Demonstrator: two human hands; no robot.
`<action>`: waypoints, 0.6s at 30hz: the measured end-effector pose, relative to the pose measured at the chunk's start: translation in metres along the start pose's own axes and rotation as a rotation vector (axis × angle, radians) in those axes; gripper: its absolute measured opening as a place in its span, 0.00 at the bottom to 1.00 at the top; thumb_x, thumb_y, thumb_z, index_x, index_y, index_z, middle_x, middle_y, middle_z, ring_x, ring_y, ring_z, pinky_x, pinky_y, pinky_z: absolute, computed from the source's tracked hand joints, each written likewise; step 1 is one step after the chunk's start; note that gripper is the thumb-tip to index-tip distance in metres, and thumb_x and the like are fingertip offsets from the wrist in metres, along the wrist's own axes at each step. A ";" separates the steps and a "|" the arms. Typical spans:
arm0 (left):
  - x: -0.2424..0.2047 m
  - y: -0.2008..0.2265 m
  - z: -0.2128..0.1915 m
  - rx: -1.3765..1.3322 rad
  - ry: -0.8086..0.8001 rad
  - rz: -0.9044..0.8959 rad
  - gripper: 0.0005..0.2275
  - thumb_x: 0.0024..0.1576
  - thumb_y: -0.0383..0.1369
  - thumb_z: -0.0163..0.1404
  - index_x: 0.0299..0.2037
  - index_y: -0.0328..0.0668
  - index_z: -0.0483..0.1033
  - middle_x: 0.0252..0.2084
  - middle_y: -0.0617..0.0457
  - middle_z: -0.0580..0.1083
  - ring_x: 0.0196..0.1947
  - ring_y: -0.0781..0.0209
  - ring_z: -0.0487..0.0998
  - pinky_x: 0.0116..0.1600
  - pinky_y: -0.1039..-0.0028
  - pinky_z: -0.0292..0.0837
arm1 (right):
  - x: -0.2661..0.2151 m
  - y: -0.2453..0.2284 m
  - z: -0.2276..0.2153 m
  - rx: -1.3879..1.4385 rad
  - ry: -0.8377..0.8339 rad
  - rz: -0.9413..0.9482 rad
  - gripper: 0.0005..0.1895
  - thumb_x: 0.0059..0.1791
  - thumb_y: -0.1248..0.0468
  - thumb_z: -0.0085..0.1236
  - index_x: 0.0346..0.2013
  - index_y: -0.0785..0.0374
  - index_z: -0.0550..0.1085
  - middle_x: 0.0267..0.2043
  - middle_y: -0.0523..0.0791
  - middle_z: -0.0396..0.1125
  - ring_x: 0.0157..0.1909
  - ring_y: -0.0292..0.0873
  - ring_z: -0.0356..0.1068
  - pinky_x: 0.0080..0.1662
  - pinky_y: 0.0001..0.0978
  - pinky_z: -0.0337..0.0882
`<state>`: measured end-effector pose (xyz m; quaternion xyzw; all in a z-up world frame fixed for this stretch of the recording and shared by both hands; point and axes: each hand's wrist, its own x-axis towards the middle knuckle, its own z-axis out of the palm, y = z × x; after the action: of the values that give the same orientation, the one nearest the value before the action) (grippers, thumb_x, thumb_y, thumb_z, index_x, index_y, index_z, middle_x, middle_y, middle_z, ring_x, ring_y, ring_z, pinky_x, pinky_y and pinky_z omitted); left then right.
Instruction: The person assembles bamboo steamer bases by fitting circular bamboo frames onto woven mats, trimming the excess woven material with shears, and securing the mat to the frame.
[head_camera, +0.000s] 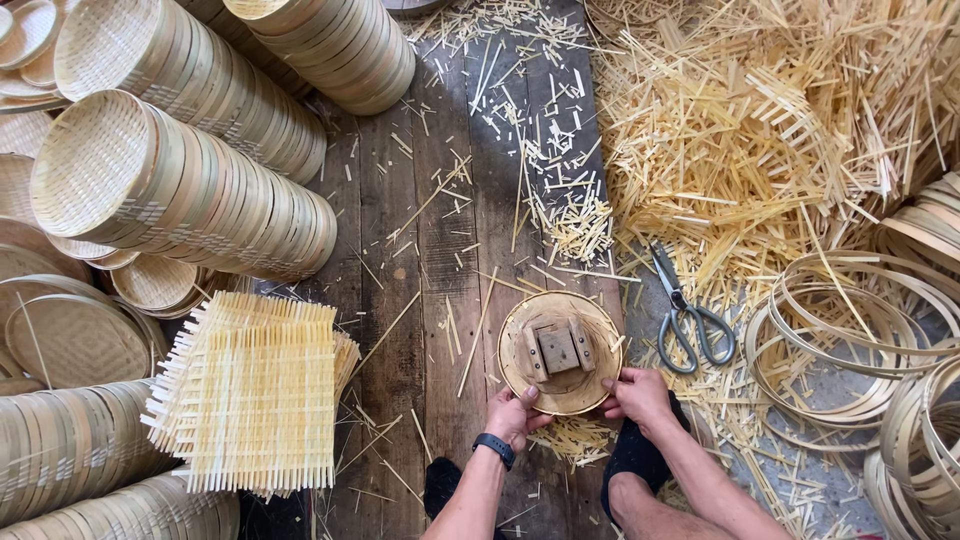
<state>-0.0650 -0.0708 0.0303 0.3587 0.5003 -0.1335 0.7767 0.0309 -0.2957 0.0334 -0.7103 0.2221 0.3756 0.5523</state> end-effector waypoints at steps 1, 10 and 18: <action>-0.001 0.003 0.000 0.024 -0.005 0.005 0.12 0.60 0.27 0.53 0.53 0.35 0.74 0.44 0.41 0.80 0.36 0.50 0.84 0.31 0.68 0.84 | -0.004 -0.002 -0.002 0.001 -0.025 -0.010 0.13 0.48 0.66 0.62 0.42 0.74 0.80 0.34 0.52 0.77 0.28 0.42 0.77 0.29 0.33 0.78; -0.054 0.100 0.017 0.797 -0.210 0.668 0.21 0.58 0.21 0.49 0.62 0.47 0.73 0.53 0.45 0.79 0.53 0.54 0.80 0.60 0.63 0.77 | -0.060 -0.117 -0.037 -0.504 0.192 -0.945 0.28 0.42 0.61 0.66 0.57 0.59 0.73 0.54 0.50 0.70 0.50 0.48 0.71 0.46 0.39 0.75; -0.095 0.086 0.056 0.751 -0.178 1.032 0.18 0.57 0.18 0.51 0.57 0.45 0.76 0.47 0.46 0.81 0.47 0.57 0.83 0.51 0.69 0.80 | -0.069 -0.141 -0.047 -0.600 0.264 -1.165 0.11 0.46 0.67 0.61 0.43 0.61 0.80 0.46 0.45 0.75 0.46 0.40 0.76 0.49 0.30 0.78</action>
<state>-0.0221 -0.0631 0.1627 0.7883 0.1164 0.0620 0.6010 0.1044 -0.3060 0.1796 -0.8769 -0.2464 -0.0285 0.4117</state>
